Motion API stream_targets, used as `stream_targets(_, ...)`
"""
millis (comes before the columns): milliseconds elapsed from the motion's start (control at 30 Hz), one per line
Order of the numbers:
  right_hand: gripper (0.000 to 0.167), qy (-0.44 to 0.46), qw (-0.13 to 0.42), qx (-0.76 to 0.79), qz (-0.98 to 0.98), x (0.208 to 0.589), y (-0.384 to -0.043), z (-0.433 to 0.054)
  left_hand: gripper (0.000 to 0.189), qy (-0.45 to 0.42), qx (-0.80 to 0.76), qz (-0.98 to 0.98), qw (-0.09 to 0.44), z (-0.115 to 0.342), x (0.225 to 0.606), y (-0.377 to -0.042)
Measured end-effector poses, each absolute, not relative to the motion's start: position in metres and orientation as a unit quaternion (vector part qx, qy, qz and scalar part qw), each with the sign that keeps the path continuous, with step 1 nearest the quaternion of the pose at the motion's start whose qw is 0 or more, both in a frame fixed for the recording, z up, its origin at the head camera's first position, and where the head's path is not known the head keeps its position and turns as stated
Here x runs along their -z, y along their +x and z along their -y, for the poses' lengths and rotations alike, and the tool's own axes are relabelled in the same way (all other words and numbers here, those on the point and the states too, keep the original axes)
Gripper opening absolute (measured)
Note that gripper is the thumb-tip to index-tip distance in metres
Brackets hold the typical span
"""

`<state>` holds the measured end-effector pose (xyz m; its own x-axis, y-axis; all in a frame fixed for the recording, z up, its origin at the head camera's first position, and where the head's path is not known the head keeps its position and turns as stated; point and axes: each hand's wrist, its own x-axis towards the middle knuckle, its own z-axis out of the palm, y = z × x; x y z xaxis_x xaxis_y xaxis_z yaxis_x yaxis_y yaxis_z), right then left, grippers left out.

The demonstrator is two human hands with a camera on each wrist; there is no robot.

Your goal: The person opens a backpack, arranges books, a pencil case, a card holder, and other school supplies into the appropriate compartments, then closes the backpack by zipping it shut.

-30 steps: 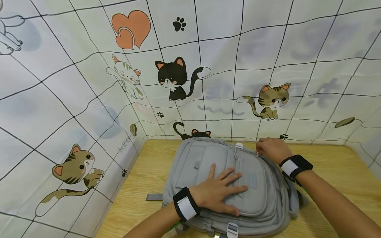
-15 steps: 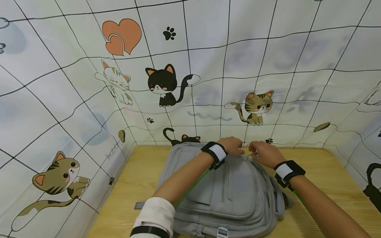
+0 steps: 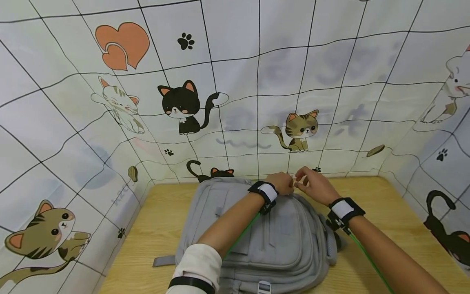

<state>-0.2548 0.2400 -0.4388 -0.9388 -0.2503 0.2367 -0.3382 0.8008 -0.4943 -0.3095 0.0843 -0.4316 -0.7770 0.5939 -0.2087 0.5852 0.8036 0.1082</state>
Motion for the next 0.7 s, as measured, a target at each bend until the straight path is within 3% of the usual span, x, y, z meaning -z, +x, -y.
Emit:
stream_targets(100,0.018,0.129,0.055,-0.258,0.956,0.439,-0.249,-0.238,0.033,0.304,-0.030,-0.944,0.127,-0.081,0.434,-0.313)
stream_targets(333,0.021,0.170,-0.085,-0.213,0.958,0.447,-0.245,-0.228,0.040,0.269,-0.032,-0.954,0.127,-0.079,0.439,-0.317)
stream_targets(700,0.013,0.152,-0.107,-0.201,0.962,0.457,-0.247,-0.223,0.035,0.204,-0.006,-0.972,0.120,-0.067,0.434,-0.312)
